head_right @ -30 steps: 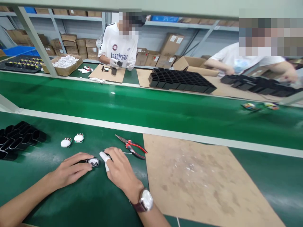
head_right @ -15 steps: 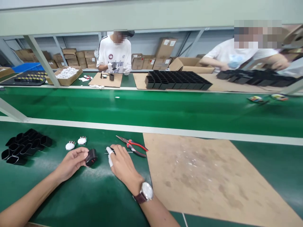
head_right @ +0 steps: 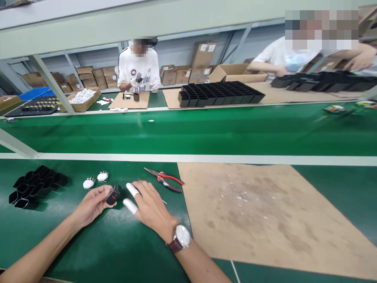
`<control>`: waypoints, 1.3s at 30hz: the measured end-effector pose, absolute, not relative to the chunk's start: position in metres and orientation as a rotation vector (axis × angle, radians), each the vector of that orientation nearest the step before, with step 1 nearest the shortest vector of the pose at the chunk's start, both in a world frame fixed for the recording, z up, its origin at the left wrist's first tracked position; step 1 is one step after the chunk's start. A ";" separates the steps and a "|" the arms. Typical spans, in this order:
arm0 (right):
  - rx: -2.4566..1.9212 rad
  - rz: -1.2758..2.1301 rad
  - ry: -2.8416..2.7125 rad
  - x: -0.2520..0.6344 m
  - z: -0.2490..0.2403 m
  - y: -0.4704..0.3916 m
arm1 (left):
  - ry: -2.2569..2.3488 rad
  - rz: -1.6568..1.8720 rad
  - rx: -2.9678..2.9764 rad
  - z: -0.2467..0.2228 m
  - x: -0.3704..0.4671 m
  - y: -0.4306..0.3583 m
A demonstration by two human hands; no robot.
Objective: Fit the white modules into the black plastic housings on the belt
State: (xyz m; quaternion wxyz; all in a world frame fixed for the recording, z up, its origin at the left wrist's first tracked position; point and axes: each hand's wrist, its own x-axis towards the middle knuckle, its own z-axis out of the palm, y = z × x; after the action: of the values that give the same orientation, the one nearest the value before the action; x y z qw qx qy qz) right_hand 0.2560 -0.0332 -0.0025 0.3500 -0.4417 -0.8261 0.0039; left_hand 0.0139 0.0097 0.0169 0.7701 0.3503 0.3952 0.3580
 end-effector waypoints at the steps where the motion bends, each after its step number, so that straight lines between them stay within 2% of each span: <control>1: -1.108 0.086 -2.127 0.252 -0.001 -0.036 | 0.846 0.766 0.774 0.018 0.015 0.008; 7: -1.019 0.474 -2.069 0.240 0.000 -0.048 | 0.744 0.629 0.929 0.019 0.018 -0.002; 13: -1.031 0.646 -2.033 0.242 0.000 -0.048 | 0.792 0.567 1.035 0.014 0.014 -0.003; 19: -1.087 0.712 -2.025 0.238 0.002 -0.047 | 0.788 0.636 1.078 0.017 0.017 -0.004; 25: -1.070 0.601 -2.057 0.233 -0.001 -0.045 | 0.711 0.691 1.057 0.019 0.020 -0.001; 28: -1.174 0.545 -2.074 0.232 -0.010 -0.044 | 0.890 0.755 1.436 0.026 0.013 0.029; 31: -1.232 0.489 -2.116 0.231 -0.018 -0.043 | 1.369 0.781 2.106 0.039 -0.003 0.088; 35: -1.199 0.402 -2.163 0.231 -0.022 -0.042 | 1.694 0.778 2.193 0.051 -0.024 0.172; 39: -1.169 0.354 -2.146 0.233 -0.025 -0.042 | 1.858 0.767 2.178 0.051 -0.036 0.207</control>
State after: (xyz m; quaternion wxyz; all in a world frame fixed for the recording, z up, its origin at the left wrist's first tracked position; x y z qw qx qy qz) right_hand 0.2326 -0.0421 -0.0245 0.3299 -0.4469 -0.8204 0.1354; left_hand -0.0360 0.2071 0.0513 0.0888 0.7318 0.6246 0.2578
